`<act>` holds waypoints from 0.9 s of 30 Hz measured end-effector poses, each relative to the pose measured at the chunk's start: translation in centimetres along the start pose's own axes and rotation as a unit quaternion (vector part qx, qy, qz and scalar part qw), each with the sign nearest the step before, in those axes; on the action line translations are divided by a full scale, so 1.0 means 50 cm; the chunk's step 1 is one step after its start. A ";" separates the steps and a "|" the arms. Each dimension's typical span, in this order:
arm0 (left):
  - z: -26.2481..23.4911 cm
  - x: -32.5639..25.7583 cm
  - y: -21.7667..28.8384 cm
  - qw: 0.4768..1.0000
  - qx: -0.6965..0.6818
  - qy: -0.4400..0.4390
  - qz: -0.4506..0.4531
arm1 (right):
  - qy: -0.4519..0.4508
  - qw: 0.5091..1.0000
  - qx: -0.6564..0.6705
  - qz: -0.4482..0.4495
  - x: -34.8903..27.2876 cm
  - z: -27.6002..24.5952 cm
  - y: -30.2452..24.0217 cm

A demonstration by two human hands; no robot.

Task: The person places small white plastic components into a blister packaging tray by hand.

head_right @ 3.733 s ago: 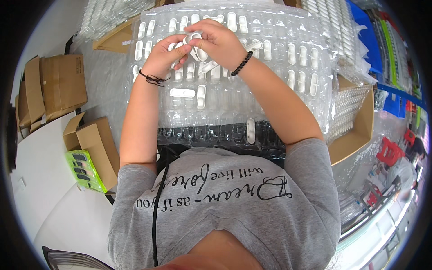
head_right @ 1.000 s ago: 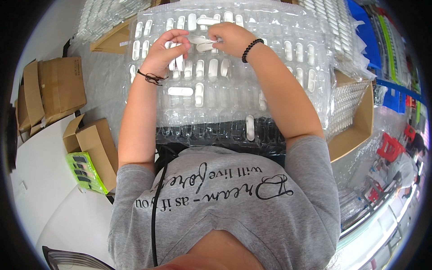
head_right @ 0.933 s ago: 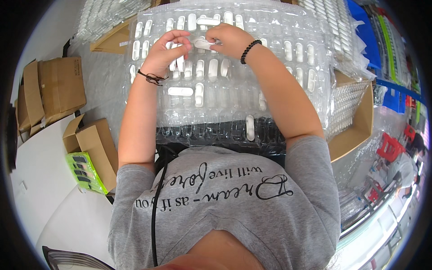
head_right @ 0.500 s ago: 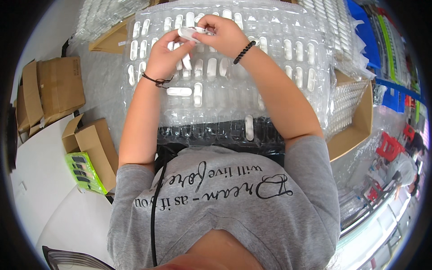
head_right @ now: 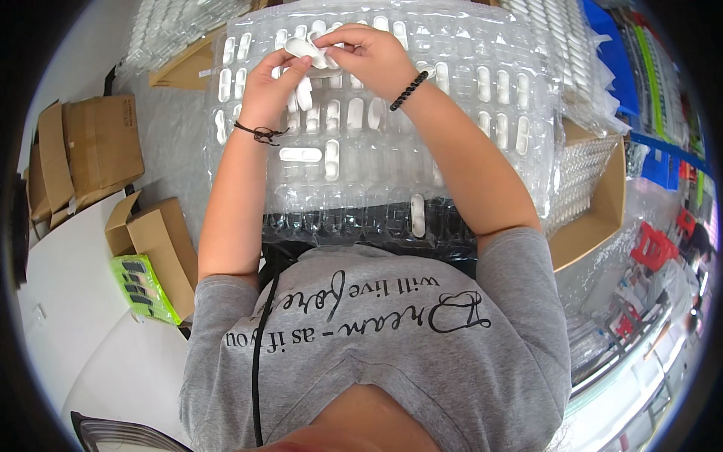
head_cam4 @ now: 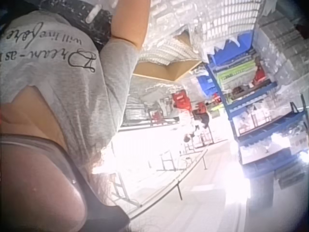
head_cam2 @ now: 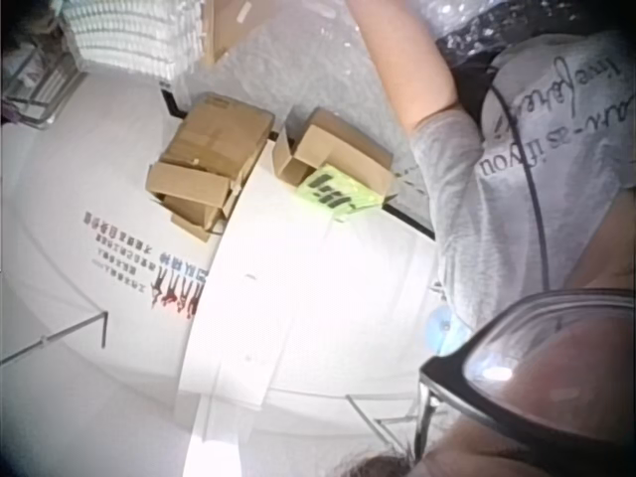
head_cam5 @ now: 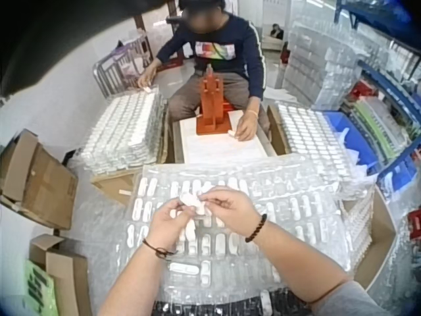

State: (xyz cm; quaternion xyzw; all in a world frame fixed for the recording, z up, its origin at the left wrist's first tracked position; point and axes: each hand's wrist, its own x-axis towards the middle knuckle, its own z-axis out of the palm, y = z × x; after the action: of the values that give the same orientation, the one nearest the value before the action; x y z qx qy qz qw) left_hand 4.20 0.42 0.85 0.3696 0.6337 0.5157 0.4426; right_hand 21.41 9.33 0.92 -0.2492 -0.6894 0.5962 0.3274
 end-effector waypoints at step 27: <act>-0.029 0.009 0.000 0.982 0.059 -0.179 -0.031 | -0.115 0.966 -0.206 -0.101 -0.014 0.011 -0.006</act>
State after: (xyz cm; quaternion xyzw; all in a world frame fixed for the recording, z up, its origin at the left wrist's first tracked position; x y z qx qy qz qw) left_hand 2.68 0.35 0.90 0.4618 0.5847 0.3890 0.5418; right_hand 21.48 8.41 1.07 -0.1701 -0.8520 0.4297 0.2459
